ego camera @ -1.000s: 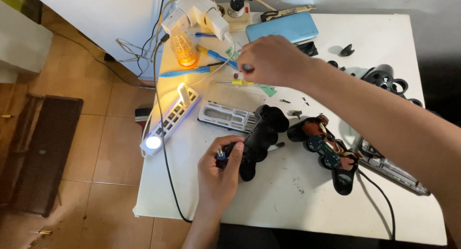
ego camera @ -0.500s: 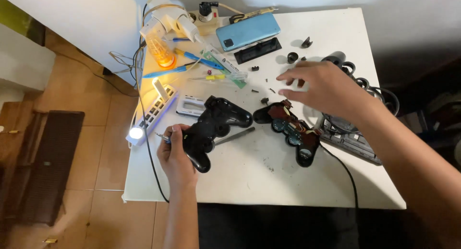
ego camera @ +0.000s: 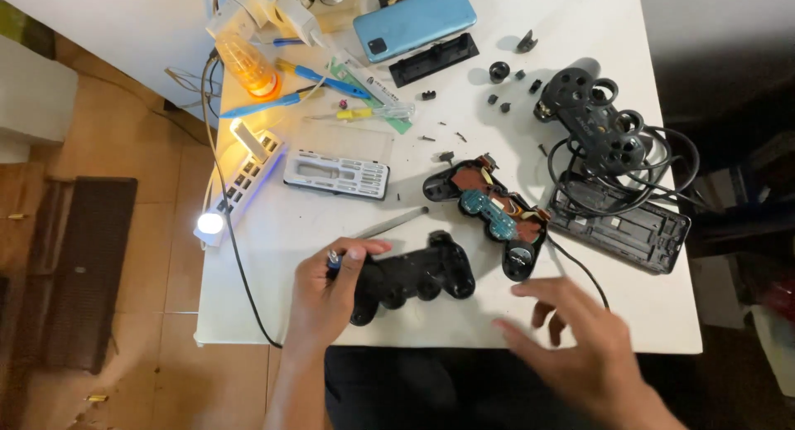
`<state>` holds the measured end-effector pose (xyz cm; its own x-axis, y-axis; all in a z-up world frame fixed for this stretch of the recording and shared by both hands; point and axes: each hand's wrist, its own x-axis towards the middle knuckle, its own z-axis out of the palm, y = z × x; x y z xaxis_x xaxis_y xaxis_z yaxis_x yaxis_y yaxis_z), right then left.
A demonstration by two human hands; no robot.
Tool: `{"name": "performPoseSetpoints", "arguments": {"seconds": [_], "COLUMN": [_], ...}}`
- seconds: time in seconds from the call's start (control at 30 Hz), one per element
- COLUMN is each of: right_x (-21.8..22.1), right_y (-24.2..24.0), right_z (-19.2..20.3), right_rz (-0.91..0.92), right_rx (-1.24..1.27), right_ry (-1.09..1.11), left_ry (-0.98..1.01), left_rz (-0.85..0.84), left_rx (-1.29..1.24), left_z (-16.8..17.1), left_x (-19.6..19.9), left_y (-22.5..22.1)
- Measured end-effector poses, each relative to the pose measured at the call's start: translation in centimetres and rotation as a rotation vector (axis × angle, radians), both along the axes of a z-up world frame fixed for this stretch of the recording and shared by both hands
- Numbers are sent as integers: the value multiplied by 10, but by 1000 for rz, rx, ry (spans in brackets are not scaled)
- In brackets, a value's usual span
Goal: Disassembling a game controller and cleaning its internal circuit board and components using a brush and small tools.
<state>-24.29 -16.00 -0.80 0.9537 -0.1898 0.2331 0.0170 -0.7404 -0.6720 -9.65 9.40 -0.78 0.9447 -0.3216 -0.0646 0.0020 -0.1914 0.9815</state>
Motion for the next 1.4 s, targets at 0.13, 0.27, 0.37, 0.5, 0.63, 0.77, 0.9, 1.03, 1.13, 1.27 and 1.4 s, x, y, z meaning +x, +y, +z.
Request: {"name": "performPoseSetpoints", "arguments": {"seconds": [0.13,0.27,0.37,0.5,0.63,0.77,0.9,1.03,1.13,1.27,1.4], "right_x": [18,19,16,13,10,9,16,20,20,16,14], "right_y": [28,30,26,28,24,23,28,33,34,29,25], "right_z": [5,-18,-26,-33,-43,-52,-47,-44,-46,-49,-57], "right_rz": [-168,-14,-8,-18,6,11,-29,-95,-113,-125,-112], "right_rx": [110,-156,-257,-296,-223,-219,-179,-163,-189,-176,-129], "right_ry": [828,123,31,5,67,13,125,102,45,83,105], "left_ry": [30,-166,-537,-809,-643,-677,-855,-953,-944,-819,-600], "left_rz": [-50,-109,-79,112,-49,-234,-213,-148,-150,-216,-180], "left_rx": [74,296,394,409,600,713,754,669,464,799,1313], "left_z": [0,-7,-16,-12,4,-10,-18,6,19,13,19], "left_x": [4,9,14,21,33,36,46,65,109,199,263], "left_y": [-9,-13,-10,6,18,19,16,12,-2,-28,-27]}}
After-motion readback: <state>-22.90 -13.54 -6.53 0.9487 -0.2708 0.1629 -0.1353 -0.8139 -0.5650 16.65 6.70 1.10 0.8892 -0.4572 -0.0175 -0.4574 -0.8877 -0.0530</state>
